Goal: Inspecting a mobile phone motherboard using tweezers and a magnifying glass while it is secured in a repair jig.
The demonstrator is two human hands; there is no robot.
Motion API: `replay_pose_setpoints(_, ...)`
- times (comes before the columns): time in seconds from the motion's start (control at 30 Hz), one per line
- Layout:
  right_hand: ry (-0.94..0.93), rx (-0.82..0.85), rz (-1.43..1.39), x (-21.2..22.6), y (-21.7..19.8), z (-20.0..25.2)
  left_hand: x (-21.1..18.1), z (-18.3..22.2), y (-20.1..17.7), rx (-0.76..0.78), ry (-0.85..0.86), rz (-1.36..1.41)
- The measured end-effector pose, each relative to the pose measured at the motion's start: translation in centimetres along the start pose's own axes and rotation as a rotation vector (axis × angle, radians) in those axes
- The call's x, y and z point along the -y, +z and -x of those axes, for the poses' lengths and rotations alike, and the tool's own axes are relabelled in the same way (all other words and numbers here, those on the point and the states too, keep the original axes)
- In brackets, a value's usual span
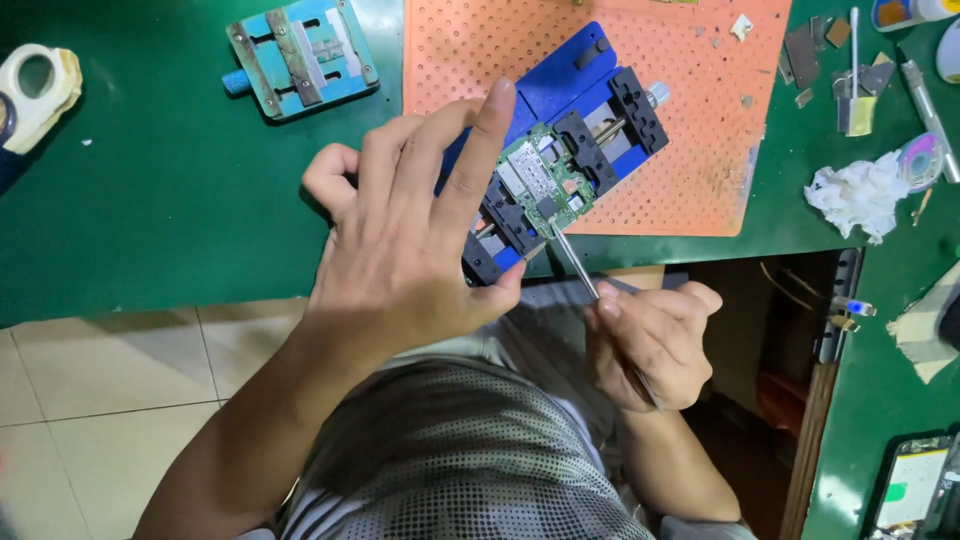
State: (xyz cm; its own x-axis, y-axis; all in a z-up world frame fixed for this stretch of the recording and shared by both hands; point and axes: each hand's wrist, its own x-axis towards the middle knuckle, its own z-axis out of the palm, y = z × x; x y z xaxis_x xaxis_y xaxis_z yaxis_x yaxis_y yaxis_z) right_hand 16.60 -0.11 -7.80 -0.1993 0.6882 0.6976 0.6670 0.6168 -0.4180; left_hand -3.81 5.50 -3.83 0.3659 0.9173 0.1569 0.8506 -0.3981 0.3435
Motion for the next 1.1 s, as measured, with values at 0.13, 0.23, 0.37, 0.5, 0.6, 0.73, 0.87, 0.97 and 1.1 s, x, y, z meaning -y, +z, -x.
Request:
replay_pose_setpoints(0.13, -0.002, -0.003, 0.000, -0.1, 0.0, 0.6, 0.0, 0.0, 0.0, -0.004, 0.005, -0.007)
replay_pose_setpoints(0.23, 0.014, -0.013, 0.008, -0.5, 0.1, 0.6, 0.0, -0.1, -0.1, -0.036, 0.026, -0.018)
replay_pose_setpoints(0.37, 0.025, -0.032, 0.009, -0.5, 0.1, 0.8, -0.1, -0.3, -0.4, -0.030, 0.027, -0.024)
replay_pose_setpoints(0.5, 0.012, -0.020, 0.010, -0.8, 0.1, 0.6, -0.1, -0.5, -0.6, -0.043, 0.041, -0.031)
replay_pose_setpoints(0.6, 0.023, -0.017, 0.011, -0.7, 0.0, 0.6, -0.2, -0.5, -0.6, -0.060, 0.047, -0.041)
replay_pose_setpoints(0.73, 0.013, 0.001, 0.018, -0.8, -0.4, 0.9, -0.3, -0.6, -0.8, -0.048, 0.030, -0.034)
replay_pose_setpoints(0.87, 0.018, -0.014, 0.019, -0.8, -0.1, 0.5, -0.3, -0.7, -0.7, -0.063, 0.036, -0.022)
replay_pose_setpoints(0.97, 0.024, -0.030, 0.004, -1.0, 0.0, 1.0, -0.2, -0.6, -0.8, -0.076, 0.032, -0.048)
replay_pose_setpoints(1.1, -0.007, -0.061, 0.002, -1.4, -0.2, 1.1, -0.2, -0.7, -0.9, -0.057, 0.048, -0.017)
